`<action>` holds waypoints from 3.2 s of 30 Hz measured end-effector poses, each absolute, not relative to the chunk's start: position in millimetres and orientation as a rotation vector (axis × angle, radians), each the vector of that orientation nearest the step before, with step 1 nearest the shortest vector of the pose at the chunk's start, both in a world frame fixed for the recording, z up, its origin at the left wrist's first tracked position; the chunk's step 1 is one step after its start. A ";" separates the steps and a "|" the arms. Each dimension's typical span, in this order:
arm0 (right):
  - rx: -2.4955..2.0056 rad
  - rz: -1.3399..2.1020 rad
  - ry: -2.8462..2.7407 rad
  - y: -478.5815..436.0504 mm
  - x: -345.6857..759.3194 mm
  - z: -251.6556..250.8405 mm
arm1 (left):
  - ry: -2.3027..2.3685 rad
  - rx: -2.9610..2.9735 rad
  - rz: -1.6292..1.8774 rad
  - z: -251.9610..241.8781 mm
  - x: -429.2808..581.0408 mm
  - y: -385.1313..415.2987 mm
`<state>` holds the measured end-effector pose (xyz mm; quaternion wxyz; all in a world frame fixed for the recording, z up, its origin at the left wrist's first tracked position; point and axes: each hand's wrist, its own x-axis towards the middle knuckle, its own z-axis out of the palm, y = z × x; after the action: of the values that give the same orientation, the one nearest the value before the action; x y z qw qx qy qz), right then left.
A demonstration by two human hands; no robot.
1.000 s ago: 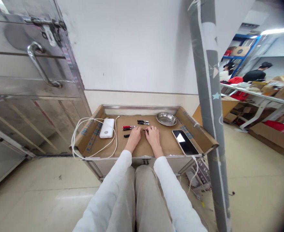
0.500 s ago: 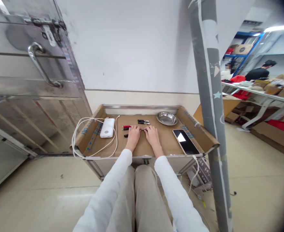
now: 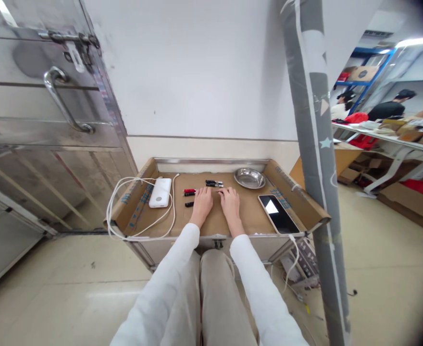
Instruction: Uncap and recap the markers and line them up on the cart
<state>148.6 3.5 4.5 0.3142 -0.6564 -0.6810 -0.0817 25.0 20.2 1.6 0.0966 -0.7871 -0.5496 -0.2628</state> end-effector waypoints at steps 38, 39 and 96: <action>-1.362 -0.010 -1.898 -9.2 146.9 17.0 | -1.747 -2.203 -0.982 15.1 29.2 4.3; -1.309 0.026 -1.961 -10.4 145.7 18.3 | -1.784 -2.175 -0.999 15.3 28.4 3.9; -1.783 -0.186 -2.035 32.6 140.0 5.0 | -2.009 -1.919 -0.732 10.8 25.2 -20.4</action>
<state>140.0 32.6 5.0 0.2130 -0.6423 -0.7332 -0.0670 25.2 -20.4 10.8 0.1336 -0.6619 -0.6930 -0.2524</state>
